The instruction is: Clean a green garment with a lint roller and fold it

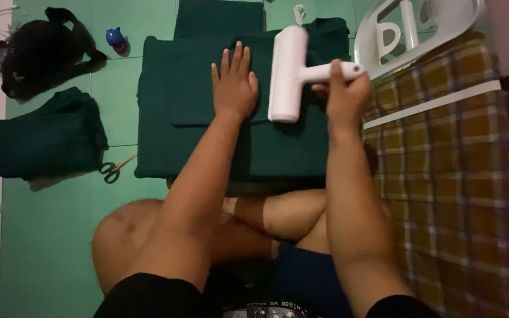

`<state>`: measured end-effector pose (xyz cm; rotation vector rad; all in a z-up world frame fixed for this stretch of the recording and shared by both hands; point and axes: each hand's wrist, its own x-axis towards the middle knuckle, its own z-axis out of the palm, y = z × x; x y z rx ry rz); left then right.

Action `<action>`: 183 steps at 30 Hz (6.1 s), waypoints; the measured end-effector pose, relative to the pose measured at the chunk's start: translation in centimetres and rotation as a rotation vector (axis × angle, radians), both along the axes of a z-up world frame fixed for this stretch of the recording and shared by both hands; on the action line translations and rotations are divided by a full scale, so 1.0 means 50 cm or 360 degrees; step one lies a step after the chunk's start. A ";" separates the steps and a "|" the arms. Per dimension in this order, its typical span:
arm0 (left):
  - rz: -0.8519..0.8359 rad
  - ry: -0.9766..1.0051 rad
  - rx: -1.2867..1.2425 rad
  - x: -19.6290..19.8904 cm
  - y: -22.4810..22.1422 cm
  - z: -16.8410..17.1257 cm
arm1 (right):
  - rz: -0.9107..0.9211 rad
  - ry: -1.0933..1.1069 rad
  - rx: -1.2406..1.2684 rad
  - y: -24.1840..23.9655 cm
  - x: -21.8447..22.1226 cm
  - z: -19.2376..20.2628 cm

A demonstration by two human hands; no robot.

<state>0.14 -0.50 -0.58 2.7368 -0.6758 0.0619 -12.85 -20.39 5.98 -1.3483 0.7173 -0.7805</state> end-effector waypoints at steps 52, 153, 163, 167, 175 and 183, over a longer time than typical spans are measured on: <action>0.0024 0.0116 0.0044 -0.012 -0.008 0.033 | -0.0242 -0.0005 -0.0674 -0.029 0.024 -0.067; 0.0642 0.1596 -0.1991 -0.104 0.286 0.083 | 0.1651 0.0696 -0.0718 0.439 0.040 0.045; 0.0830 0.1607 -0.2606 -0.048 0.300 0.073 | 0.0843 0.1141 -0.2363 0.317 0.250 -0.019; 0.0891 0.1646 -0.2597 -0.044 0.296 0.063 | 0.0810 0.1473 -0.1905 0.337 0.264 0.022; 0.0851 0.1697 -0.2573 -0.045 0.303 0.073 | 0.0805 0.0855 -0.1275 0.218 0.226 -0.023; 0.0883 0.1697 -0.2545 -0.044 0.303 0.063 | 0.0720 0.0856 -0.2408 0.219 0.201 -0.071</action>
